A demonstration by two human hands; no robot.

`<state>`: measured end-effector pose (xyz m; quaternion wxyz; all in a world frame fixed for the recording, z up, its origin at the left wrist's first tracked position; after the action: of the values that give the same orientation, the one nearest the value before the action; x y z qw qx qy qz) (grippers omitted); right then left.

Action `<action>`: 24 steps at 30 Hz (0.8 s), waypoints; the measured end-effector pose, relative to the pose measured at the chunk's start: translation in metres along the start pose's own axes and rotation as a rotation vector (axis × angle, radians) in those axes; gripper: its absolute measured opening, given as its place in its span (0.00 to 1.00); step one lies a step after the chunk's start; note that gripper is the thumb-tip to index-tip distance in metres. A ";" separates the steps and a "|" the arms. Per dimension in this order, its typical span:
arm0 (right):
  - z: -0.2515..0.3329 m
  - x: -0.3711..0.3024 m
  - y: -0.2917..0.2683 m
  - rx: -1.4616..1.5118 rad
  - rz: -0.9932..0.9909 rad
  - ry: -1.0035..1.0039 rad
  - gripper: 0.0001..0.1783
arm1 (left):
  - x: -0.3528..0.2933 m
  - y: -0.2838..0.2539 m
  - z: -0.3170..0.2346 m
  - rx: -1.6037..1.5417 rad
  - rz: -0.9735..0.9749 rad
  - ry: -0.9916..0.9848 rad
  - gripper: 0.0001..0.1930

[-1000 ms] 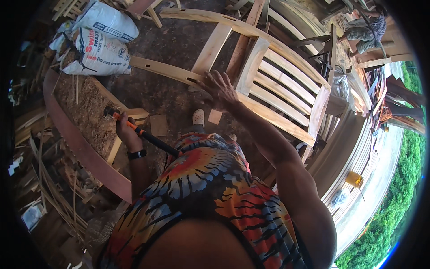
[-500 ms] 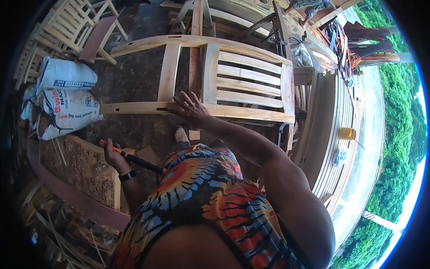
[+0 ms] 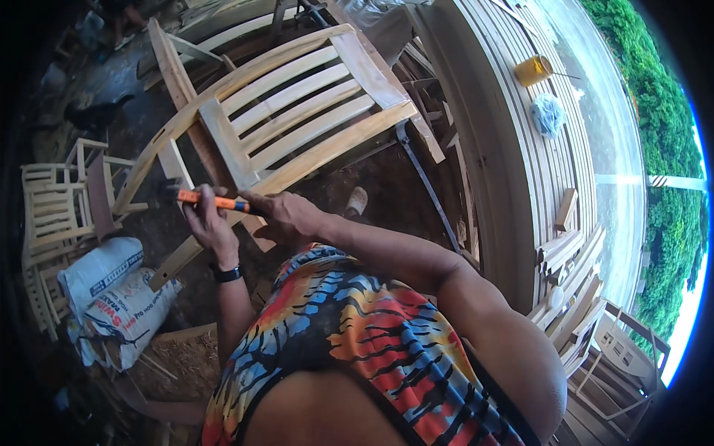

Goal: The person assembles a wooden chair by positioning a backrest piece against the frame, securing it with a clamp, and then driving nails into the joint with a hammer.

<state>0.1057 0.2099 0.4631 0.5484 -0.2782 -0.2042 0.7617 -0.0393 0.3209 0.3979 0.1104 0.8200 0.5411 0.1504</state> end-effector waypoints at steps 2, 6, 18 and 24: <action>-0.011 -0.023 -0.022 0.287 -0.159 0.030 0.40 | 0.007 0.066 -0.002 -0.018 0.279 0.074 0.15; -0.093 -0.103 -0.048 0.476 -0.439 0.247 0.26 | 0.004 0.166 -0.008 0.508 0.587 0.024 0.19; -0.145 -0.252 -0.144 0.482 -0.858 0.411 0.49 | 0.070 0.289 0.165 1.508 0.919 0.069 0.62; -0.161 -0.262 -0.172 0.437 -0.707 0.593 0.45 | 0.078 0.301 0.155 1.527 0.874 0.081 0.58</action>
<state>0.3974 0.0161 0.4988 0.8523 -0.2752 0.0425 0.4428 0.3035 0.2723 0.3669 -0.5548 0.7975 0.1352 -0.1947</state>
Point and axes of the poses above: each hand's wrist, its own x-axis towards the middle knuckle, its own y-axis out of the palm, z = x × y, the point moved 2 cm from there along x, towards the middle knuckle, and after that the axes turned 15 degrees about z, right-handed, at the moved point
